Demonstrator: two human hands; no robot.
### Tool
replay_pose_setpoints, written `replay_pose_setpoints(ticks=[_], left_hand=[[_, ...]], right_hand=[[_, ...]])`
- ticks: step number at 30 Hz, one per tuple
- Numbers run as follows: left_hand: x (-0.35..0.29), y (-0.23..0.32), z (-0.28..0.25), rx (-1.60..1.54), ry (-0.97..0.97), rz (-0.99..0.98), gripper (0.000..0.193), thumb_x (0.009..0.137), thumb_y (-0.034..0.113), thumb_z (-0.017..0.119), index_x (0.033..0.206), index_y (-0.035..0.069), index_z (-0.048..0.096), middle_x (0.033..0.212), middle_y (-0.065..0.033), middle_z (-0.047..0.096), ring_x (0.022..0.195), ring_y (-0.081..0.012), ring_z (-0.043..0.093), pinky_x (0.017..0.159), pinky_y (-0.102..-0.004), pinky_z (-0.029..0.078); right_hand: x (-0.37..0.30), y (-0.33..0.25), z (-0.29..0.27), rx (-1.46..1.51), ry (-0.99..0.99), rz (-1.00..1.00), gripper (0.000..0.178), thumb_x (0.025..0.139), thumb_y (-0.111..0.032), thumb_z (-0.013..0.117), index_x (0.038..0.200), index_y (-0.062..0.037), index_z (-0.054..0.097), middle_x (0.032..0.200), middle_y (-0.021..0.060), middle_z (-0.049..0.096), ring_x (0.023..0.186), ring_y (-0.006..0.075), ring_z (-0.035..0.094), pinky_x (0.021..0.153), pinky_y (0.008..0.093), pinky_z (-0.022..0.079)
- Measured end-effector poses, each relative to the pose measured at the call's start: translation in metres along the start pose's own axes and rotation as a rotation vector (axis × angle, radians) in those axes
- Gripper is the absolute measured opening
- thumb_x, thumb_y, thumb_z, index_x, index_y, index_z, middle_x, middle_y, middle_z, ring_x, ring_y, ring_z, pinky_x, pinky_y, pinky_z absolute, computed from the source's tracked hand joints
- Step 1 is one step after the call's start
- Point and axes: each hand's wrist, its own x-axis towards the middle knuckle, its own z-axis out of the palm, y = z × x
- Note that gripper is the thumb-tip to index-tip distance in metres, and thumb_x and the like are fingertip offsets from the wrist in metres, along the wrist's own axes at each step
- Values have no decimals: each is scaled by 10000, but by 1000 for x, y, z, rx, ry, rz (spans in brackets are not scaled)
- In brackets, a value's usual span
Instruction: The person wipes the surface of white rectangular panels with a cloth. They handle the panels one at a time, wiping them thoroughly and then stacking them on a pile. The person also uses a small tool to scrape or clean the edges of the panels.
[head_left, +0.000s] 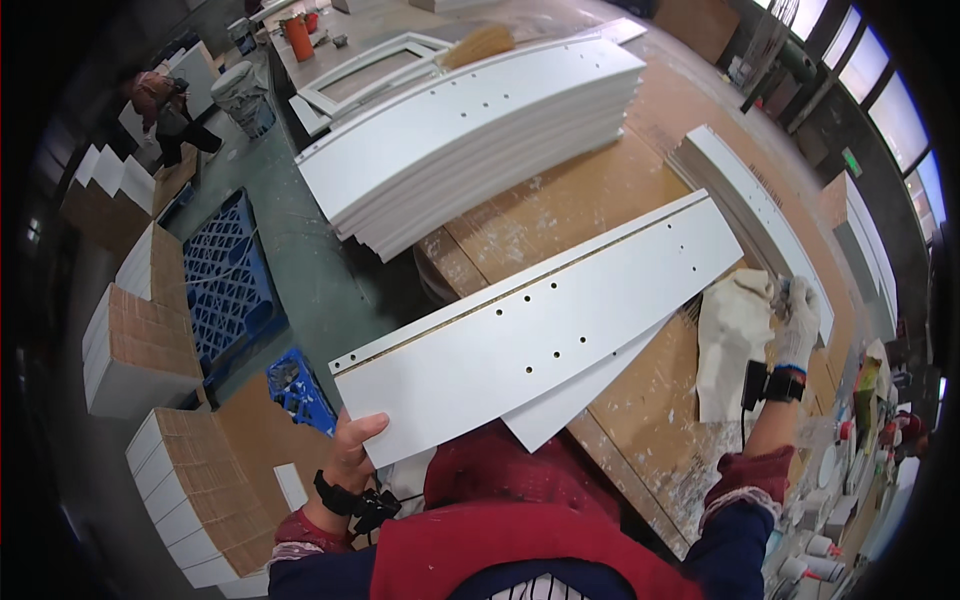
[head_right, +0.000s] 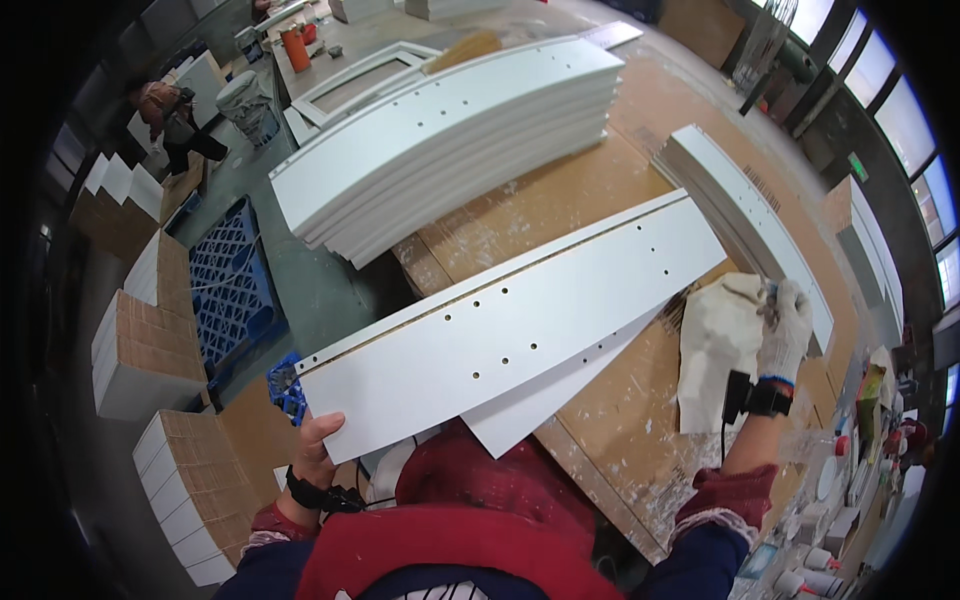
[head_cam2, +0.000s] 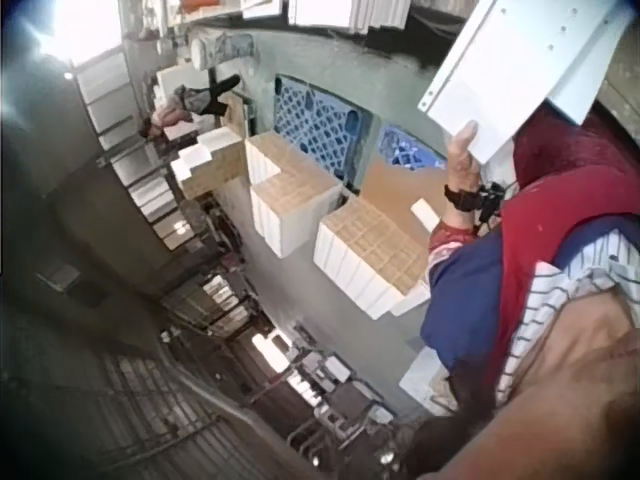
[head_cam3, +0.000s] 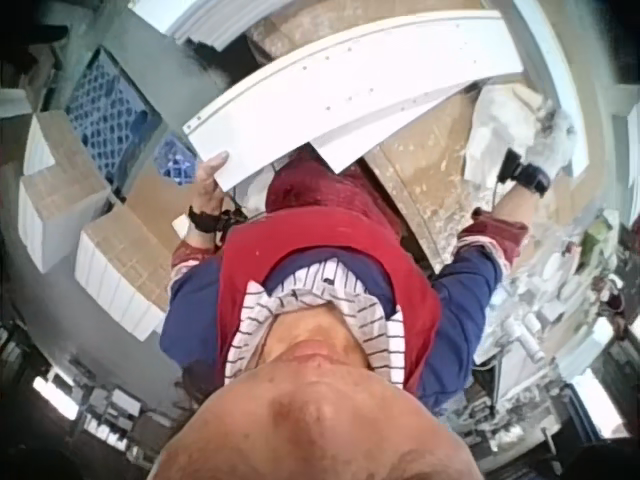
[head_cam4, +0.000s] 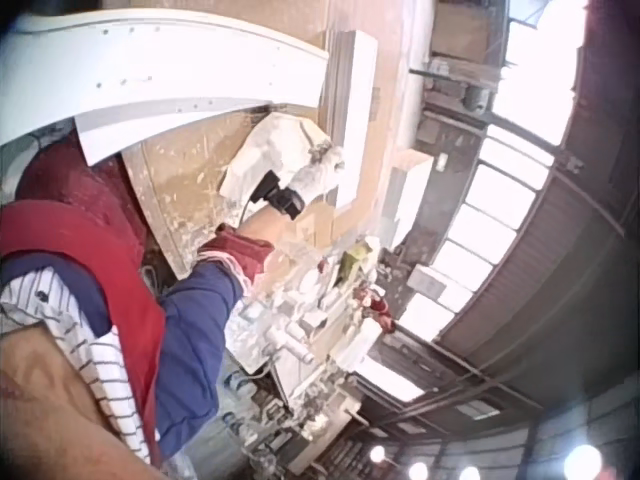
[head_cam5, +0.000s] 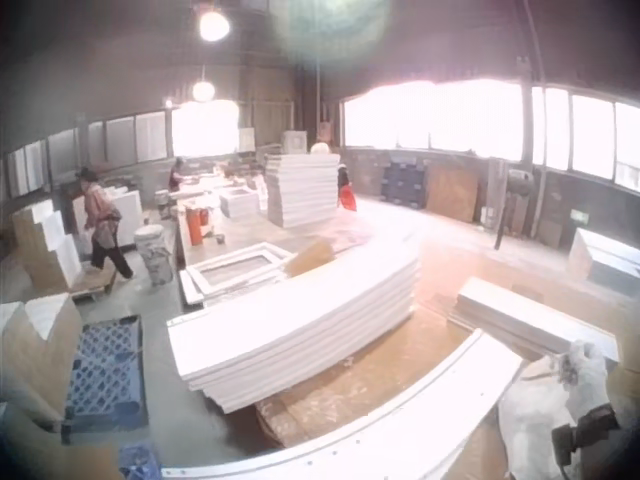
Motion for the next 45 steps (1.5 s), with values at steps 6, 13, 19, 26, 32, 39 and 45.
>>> replay_pose_setpoints(ticks=[6, 13, 19, 26, 32, 39, 45], left_hand=[[43, 76, 34, -84, -55, 285, 487, 832, 132, 514, 1277, -44, 418, 1173, -191, 554, 1057, -288, 582, 898, -384, 494], [143, 152, 29, -125, -104, 412, 374, 839, 70, 582, 1185, -37, 489, 1085, -141, 604, 951, -250, 631, 797, -348, 550], [184, 165, 35, -60, -91, 309, 395, 834, 90, 598, 1192, -29, 483, 1071, -155, 609, 941, -273, 636, 744, -387, 577], [191, 186, 17, 50, -113, 141, 409, 844, 113, 622, 1191, -43, 472, 1045, -200, 609, 830, -374, 650, 581, -338, 606], [190, 189, 27, 125, -108, 91, 394, 845, 133, 638, 1169, -38, 491, 1030, -198, 607, 821, -375, 642, 549, -314, 597], [188, 192, 44, 205, 95, 109, 403, 839, 255, 677, 1078, -32, 526, 861, -123, 620, 628, -215, 635, 368, -246, 478], [169, 220, 42, 1131, 346, 87, 712, 838, 664, 464, 600, -2, 538, 472, -112, 541, 335, -192, 522, 276, -270, 381]], right_hand=[[-19, 10, -18, 169, 83, -1, 192, 885, -217, 629, 919, -45, 552, 703, 43, 595, 539, 93, 538, 432, 226, 473], [-56, 21, 32, 279, 9, 115, 180, 890, -217, 621, 918, -63, 532, 731, 45, 593, 560, 88, 541, 444, 218, 481], [-64, 29, 5, 245, -53, 122, 154, 880, -174, 632, 926, -54, 546, 760, 54, 603, 585, 93, 562, 453, 223, 486], [-76, 33, 12, 247, -39, 218, 164, 894, -206, 618, 930, -63, 547, 768, 36, 609, 597, 91, 566, 494, 233, 491], [-84, 45, 30, 251, -75, 296, 157, 897, -238, 613, 893, -91, 558, 741, 25, 608, 565, 95, 556, 489, 232, 461], [-86, 45, 42, 288, -118, 335, 169, 907, -208, 596, 920, -50, 538, 738, 37, 577, 580, 103, 553, 474, 236, 482], [-98, 46, 35, 277, -113, 377, 211, 915, -223, 582, 1006, -41, 525, 747, 42, 573, 561, 106, 550, 437, 234, 480]])
